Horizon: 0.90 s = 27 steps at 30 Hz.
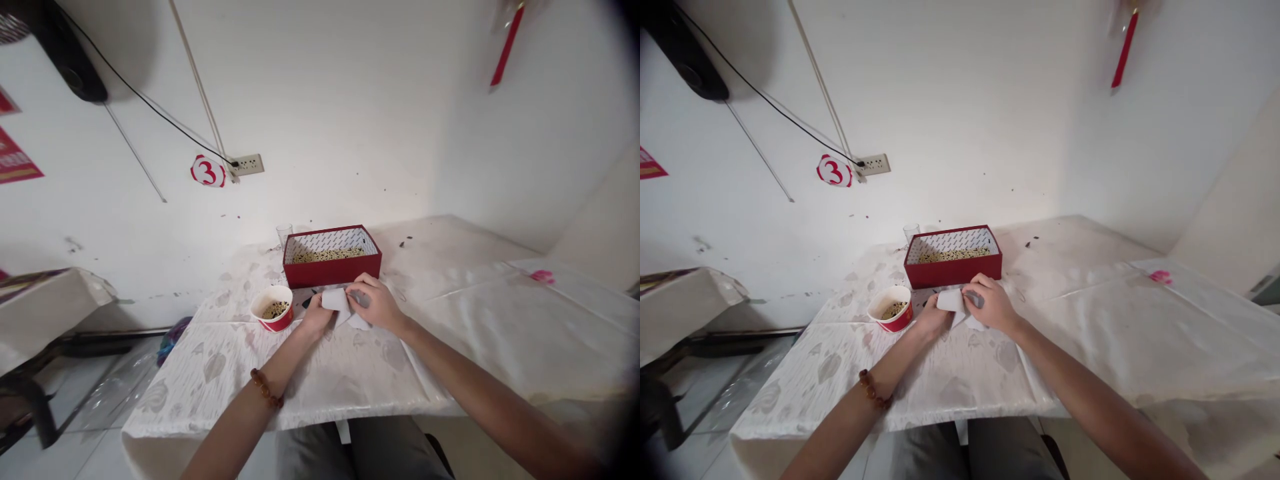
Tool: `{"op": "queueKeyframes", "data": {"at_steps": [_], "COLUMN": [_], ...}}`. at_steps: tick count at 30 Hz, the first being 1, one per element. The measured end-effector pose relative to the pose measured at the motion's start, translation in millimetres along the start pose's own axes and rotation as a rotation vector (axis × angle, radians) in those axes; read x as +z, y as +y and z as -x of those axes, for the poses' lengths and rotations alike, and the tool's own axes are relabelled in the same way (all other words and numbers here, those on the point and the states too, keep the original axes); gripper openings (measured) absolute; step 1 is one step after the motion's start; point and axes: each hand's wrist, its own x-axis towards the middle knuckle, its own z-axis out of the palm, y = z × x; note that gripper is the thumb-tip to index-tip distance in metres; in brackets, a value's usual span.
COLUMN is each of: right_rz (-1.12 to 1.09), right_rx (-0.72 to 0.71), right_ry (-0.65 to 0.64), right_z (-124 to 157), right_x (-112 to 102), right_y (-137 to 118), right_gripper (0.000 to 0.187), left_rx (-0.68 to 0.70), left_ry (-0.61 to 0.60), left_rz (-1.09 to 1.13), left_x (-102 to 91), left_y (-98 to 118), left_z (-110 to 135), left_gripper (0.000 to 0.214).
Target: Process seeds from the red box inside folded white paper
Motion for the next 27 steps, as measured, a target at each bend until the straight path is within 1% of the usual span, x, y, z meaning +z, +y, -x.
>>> {"op": "queueKeyframes", "data": {"at_steps": [1, 3, 5, 7, 10, 12, 15, 18, 21, 24, 27], "right_rz": [0.007, -0.004, -0.03, -0.063, -0.121, -0.15, -0.161, -0.141, -0.045, 0.075, 0.073], "right_rx": [0.01, 0.037, 0.06, 0.062, 0.039, 0.026, 0.02, 0.019, 0.006, -0.031, -0.035], "right_ry": [0.001, 0.007, 0.007, 0.0, 0.005, 0.016, 0.018, 0.019, 0.032, 0.047, 0.073], "right_z": [0, 1, 1, 2, 2, 2, 2, 3, 4, 1, -14], "right_x": [1, 2, 4, 5, 5, 4, 2, 2, 3, 0, -1], "right_y": [-1, -2, -3, -2, -1, 0, 1, 3, 2, -3, -19], "right_gripper": [0.015, 0.013, 0.013, 0.012, 0.013, 0.013, 0.013, 0.014, 0.014, 0.012, 0.01], "left_rx": [0.026, 0.072, 0.094, 0.083, 0.015, -0.021, -0.008, 0.032, 0.042, 0.004, -0.051], "left_ry": [0.013, -0.006, -0.024, -0.027, -0.1, -0.107, -0.083, -0.121, -0.141, -0.111, -0.029], "left_rz": [-0.039, -0.088, -0.093, -0.049, 0.033, 0.075, 0.11, 0.085, 0.042, 0.075, 0.173], "left_x": [-1.1, -2.7, -2.9, -1.9, 0.4, 1.5, 2.5, 3.2, 3.3, 3.2, 3.1], "left_y": [-1, -2, 0, 3, 6, 5, 3, 2, 3, 4, 6], "left_z": [-1, -2, -2, -1, -1, -1, -1, 0, 2, 1, -1], "left_gripper": [0.019, 0.011, 0.01, 0.014, 0.027, 0.034, 0.035, 0.034, 0.033, 0.035, 0.036]}}
